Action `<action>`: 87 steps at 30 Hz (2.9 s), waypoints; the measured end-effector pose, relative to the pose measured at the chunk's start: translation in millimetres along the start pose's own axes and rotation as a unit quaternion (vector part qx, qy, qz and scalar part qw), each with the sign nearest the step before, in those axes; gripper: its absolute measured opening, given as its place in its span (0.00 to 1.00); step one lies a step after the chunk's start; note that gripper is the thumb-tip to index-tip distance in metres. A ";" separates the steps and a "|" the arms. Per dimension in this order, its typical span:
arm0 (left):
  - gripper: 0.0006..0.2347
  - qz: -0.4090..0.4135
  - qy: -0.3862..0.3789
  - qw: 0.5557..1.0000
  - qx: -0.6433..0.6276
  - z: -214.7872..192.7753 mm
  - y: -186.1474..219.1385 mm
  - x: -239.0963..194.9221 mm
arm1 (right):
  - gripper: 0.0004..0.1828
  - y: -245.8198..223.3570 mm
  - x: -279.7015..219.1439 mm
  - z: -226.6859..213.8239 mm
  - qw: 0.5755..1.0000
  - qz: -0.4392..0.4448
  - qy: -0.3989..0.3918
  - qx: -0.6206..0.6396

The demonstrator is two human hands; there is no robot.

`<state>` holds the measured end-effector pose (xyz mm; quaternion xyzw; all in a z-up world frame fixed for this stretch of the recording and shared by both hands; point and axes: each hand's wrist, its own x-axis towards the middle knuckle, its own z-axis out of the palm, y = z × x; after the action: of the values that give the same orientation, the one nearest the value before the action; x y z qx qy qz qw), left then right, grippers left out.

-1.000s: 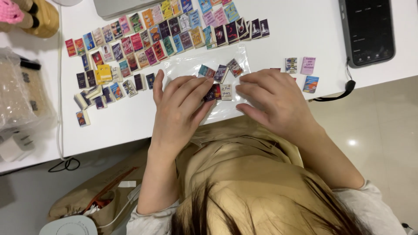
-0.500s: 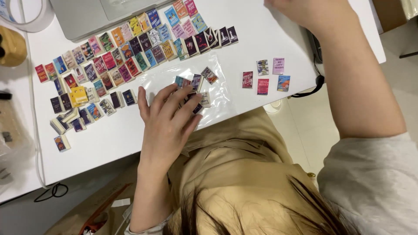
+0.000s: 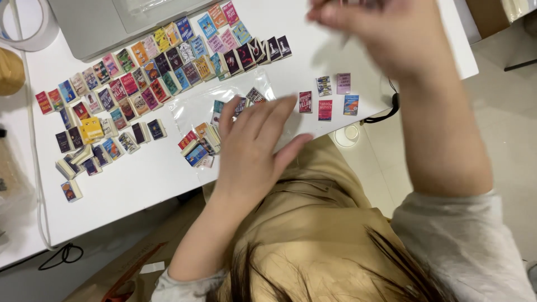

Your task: The person assembles miniature books by applying glue to the spines of small book-shaped items and stacking them. They handle multiple miniature books, a glue tube, and a plastic bag, arranging the items on a white table.

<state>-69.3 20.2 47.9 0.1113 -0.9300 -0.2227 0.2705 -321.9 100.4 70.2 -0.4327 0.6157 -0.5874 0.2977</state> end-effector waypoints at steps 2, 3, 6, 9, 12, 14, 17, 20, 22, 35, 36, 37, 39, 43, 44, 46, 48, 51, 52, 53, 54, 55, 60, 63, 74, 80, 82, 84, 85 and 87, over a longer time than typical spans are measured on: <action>0.18 -0.008 0.012 1.000 -0.001 12.5 10.3 17.8 | 0.15 -10.4 -37.0 29.1 0.994 -0.027 0.008 0.107; 0.17 -0.017 0.023 1.000 -0.002 18.9 15.4 27.0 | 0.20 -15.5 -55.3 43.5 0.976 -0.052 0.015 0.213; 0.10 0.051 0.010 0.998 0.023 38.2 27.1 34.8 | 0.11 -0.2 -91.3 54.2 0.948 -0.069 0.103 0.294; 0.09 0.073 -0.008 0.997 -0.008 50.8 37.5 38.0 | 0.13 8.6 -105.9 46.2 0.935 -0.050 0.179 0.302; 0.15 0.042 -0.133 0.970 -0.200 58.2 42.4 41.7 | 0.10 23.7 -116.1 25.9 0.929 -0.121 0.134 0.323; 0.16 -0.046 -0.222 0.879 -0.419 49.3 51.3 43.2 | 0.11 26.5 -124.4 16.5 0.920 -0.167 0.101 0.339; 0.19 -0.172 -0.308 0.701 -0.620 42.3 66.1 47.8 | 0.13 27.8 -133.2 5.1 0.903 -0.217 0.069 0.365; 0.19 -0.144 -0.227 0.839 -0.474 60.5 71.0 43.0 | 0.15 33.3 -144.3 -1.6 0.914 -0.191 0.146 0.325; 0.24 -0.070 -0.127 0.948 -0.284 71.6 70.1 39.7 | 0.17 31.6 -149.8 3.0 0.923 -0.158 0.220 0.273; 0.17 -0.169 -0.256 0.746 -0.591 66.9 87.6 41.1 | 0.12 52.4 -154.5 -22.3 0.902 -0.206 0.162 0.343; 0.17 -0.258 -0.282 0.518 -0.765 62.2 89.7 41.5 | 0.13 53.1 -153.2 -25.2 0.887 -0.224 0.144 0.377; 0.17 -0.256 -0.284 0.520 -0.764 61.2 84.8 39.0 | 0.13 56.5 -158.2 -41.7 0.886 -0.226 0.145 0.377; 0.19 -0.296 -0.317 0.527 -0.731 59.3 74.5 34.3 | 0.14 63.5 -167.3 -74.8 0.878 -0.205 0.156 0.402; 0.20 -0.164 -0.324 0.840 -0.404 53.3 42.7 55.8 | 0.10 60.5 -160.5 -80.5 0.868 -0.222 0.162 0.414; 0.13 -0.121 -0.255 0.917 -0.282 59.5 31.4 63.5 | 0.14 58.4 -159.8 -78.9 0.832 -0.159 0.178 0.501; 0.06 -0.069 -0.179 0.969 -0.157 68.5 13.7 81.0 | 0.23 45.2 -150.0 -68.5 0.785 -0.099 0.199 0.578; 0.08 -0.069 -0.157 0.984 0.042 72.7 -0.8 98.7 | 0.19 24.9 -131.4 -49.0 0.730 -0.025 0.335 0.595; 0.10 0.023 -0.126 0.963 0.239 108.4 -43.0 118.2 | 0.20 41.5 -136.4 -57.1 0.727 -0.015 0.304 0.616; 0.10 0.026 -0.125 0.963 0.239 115.2 -48.2 122.8 | 0.20 40.8 -136.9 -57.4 0.726 -0.018 0.305 0.616; 0.09 0.027 -0.127 0.953 0.274 122.1 -53.6 127.4 | 0.20 40.3 -137.1 -57.6 0.724 -0.017 0.303 0.620; 0.09 0.028 -0.131 0.942 0.307 130.0 -58.7 130.3 | 0.19 40.2 -138.9 -57.3 0.721 -0.015 0.303 0.624; 0.09 0.030 -0.132 0.942 0.306 131.6 -59.4 132.2 | 0.19 38.8 -139.2 -56.4 0.720 -0.016 0.306 0.623; 0.27 0.008 -0.129 0.954 0.270 113.9 -36.0 130.3 | 0.21 47.9 -146.7 -57.6 0.730 -0.015 0.278 0.624; 0.04 0.015 -0.072 0.962 0.263 100.5 5.2 98.5 | 0.20 41.4 -147.0 -52.2 0.726 -0.001 0.316 0.610; 0.02 0.127 0.108 0.931 0.324 108.1 53.2 25.1 | 0.21 58.2 -162.7 -58.3 0.754 -0.010 0.296 0.587; 0.06 0.173 0.159 0.930 0.283 111.3 44.0 25.7 | 0.20 55.0 -162.5 -55.3 0.762 -0.005 0.304 0.572; 0.05 0.190 0.168 0.934 0.250 112.7 40.3 23.2 | 0.19 49.8 -160.0 -50.8 0.775 -0.001 0.322 0.543; 0.08 0.143 0.107 0.984 -0.015 110.9 38.0 19.7 | 0.20 45.8 -159.3 -46.9 0.791 0.004 0.304 0.531; 0.08 0.143 0.107 0.984 -0.015 100.2 43.2 18.5 | 0.20 41.1 -158.4 -42.6 0.791 0.003 0.304 0.531; 0.06 -0.081 -0.017 0.918 -0.387 79.0 53.5 15.1 | 0.20 31.7 -155.9 -33.9 0.799 0.016 0.254 0.545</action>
<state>-130.1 90.1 20.6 0.0690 -0.7631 -0.5886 0.2578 -287.5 251.7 21.5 -0.0246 0.2547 -0.9099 0.3265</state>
